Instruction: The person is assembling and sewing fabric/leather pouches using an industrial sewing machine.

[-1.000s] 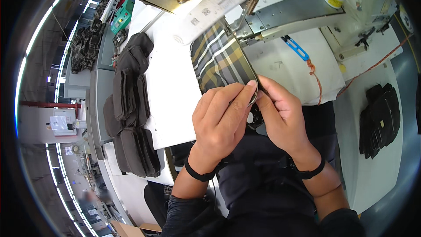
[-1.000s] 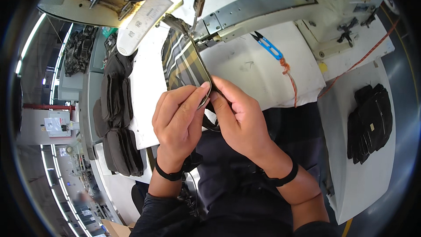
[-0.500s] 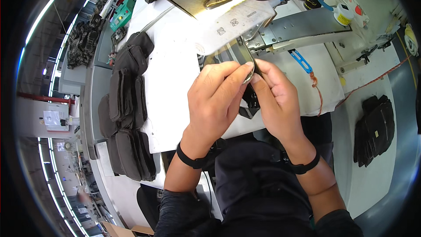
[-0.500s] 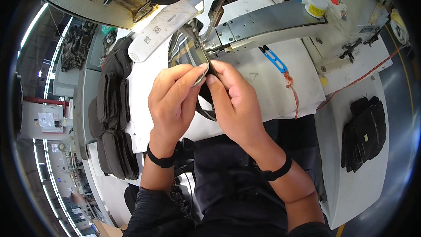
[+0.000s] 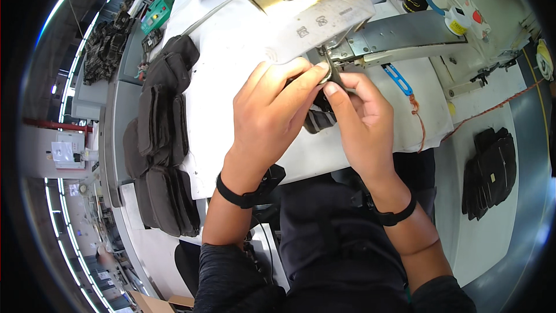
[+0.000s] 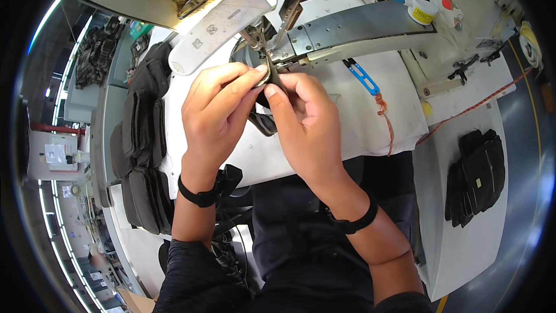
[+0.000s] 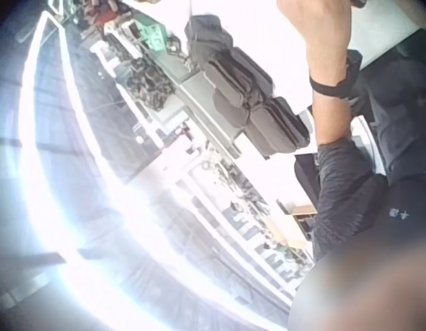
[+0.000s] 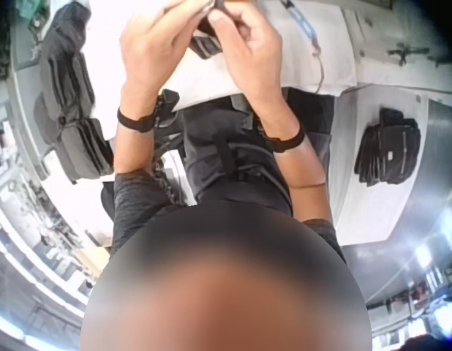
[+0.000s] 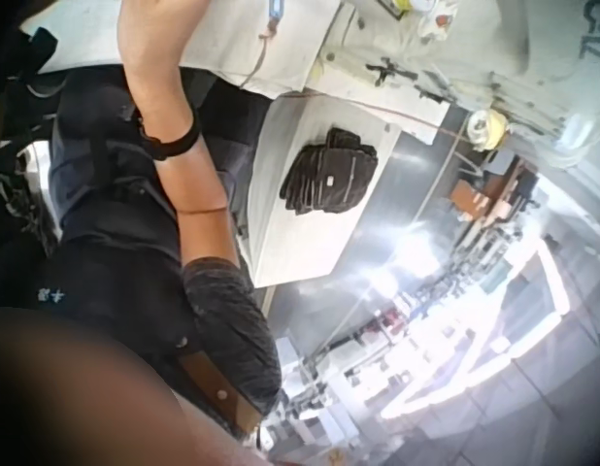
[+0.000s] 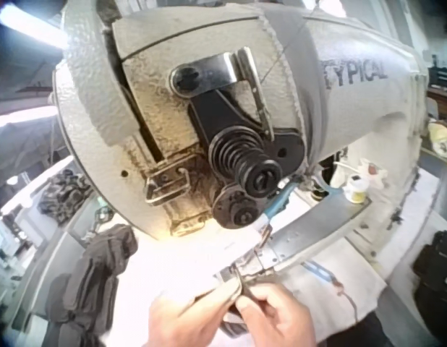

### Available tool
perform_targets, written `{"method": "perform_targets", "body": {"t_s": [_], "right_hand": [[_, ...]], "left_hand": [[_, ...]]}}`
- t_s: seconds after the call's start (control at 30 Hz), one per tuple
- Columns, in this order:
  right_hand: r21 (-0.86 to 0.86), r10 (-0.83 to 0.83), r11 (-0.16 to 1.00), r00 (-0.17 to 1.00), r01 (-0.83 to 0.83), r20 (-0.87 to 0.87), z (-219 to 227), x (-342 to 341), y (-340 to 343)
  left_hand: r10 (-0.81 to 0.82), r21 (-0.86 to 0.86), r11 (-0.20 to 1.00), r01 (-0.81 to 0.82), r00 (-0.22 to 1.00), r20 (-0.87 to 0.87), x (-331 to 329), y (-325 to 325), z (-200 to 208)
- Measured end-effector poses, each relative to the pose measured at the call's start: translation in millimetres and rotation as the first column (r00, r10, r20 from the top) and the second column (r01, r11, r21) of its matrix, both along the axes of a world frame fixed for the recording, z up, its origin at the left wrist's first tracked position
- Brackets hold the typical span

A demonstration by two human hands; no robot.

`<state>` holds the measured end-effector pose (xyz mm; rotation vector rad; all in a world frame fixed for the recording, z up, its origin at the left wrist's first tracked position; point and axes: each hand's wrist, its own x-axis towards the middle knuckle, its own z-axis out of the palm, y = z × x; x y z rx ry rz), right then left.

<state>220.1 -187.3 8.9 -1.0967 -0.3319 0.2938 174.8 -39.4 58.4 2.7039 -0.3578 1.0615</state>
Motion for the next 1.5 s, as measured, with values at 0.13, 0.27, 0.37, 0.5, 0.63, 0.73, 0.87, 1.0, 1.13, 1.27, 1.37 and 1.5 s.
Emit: {"method": "perform_targets", "body": {"t_s": [0.13, 0.27, 0.37, 0.5, 0.63, 0.73, 0.87, 1.0, 1.13, 1.27, 1.37, 1.5], "right_hand": [[-0.160, -0.144, 0.967, 0.942, 0.199, 0.303, -8, 0, -9], [-0.087, -0.099, 0.990, 0.980, 0.115, 0.171, -12, 2, -8], [-0.128, -0.055, 0.989, 0.993, 0.069, 0.108, -2, 3, -10], [-0.050, -0.024, 0.998, 1.000, 0.024, 0.005, 3, 8, -2], [-0.043, -0.004, 0.999, 1.000, 0.003, -0.014, 9, 9, 1], [-0.051, 0.004, 0.999, 1.000, -0.005, -0.019, 9, 10, 2], [-0.100, -0.031, 0.995, 0.999, 0.028, -0.027, 10, 10, 5], [-0.233, -0.138, 0.959, 0.983, 0.163, 0.121, 7, 0, 19], [-0.232, -0.014, 0.972, 0.998, 0.029, 0.064, 4, -4, -5], [-0.233, -0.040, 0.970, 0.991, 0.069, 0.127, 1, -5, -9], [-0.179, -0.082, 0.979, 0.994, 0.095, 0.076, -2, -6, -1], [-0.053, -0.013, 0.998, 1.000, 0.013, 0.000, 3, -3, 2]], "left_hand": [[-0.064, -0.024, 0.997, 0.067, 0.991, 0.121, -1, 2, -12], [-0.136, 0.031, 0.991, 0.133, 0.983, 0.125, 6, 8, -11], [-0.100, 0.065, 0.993, 0.097, 0.994, 0.050, 6, 9, -3], [-0.073, 0.131, 0.989, 0.066, 0.996, 0.049, 11, 16, 3], [-0.070, 0.043, 0.997, 0.071, 0.997, -0.034, 8, 20, 5], [-0.053, 0.006, 0.999, 0.053, 0.997, -0.052, 7, 20, 4], [-0.017, 0.026, 1.000, 0.014, 0.994, 0.105, 19, 31, -12], [-0.212, 0.261, 0.948, 0.184, 0.974, 0.082, 29, 63, -3], [-0.310, 0.413, 0.837, 0.359, 0.933, -0.182, 28, 55, 47], [-0.331, 0.455, 0.772, 0.444, 0.891, -0.310, 34, 43, 68], [-0.292, 0.467, 0.768, 0.438, 0.889, -0.353, 31, 43, 72], [-0.267, 0.503, 0.748, 0.433, 0.890, -0.369, 27, 44, 75]]}}
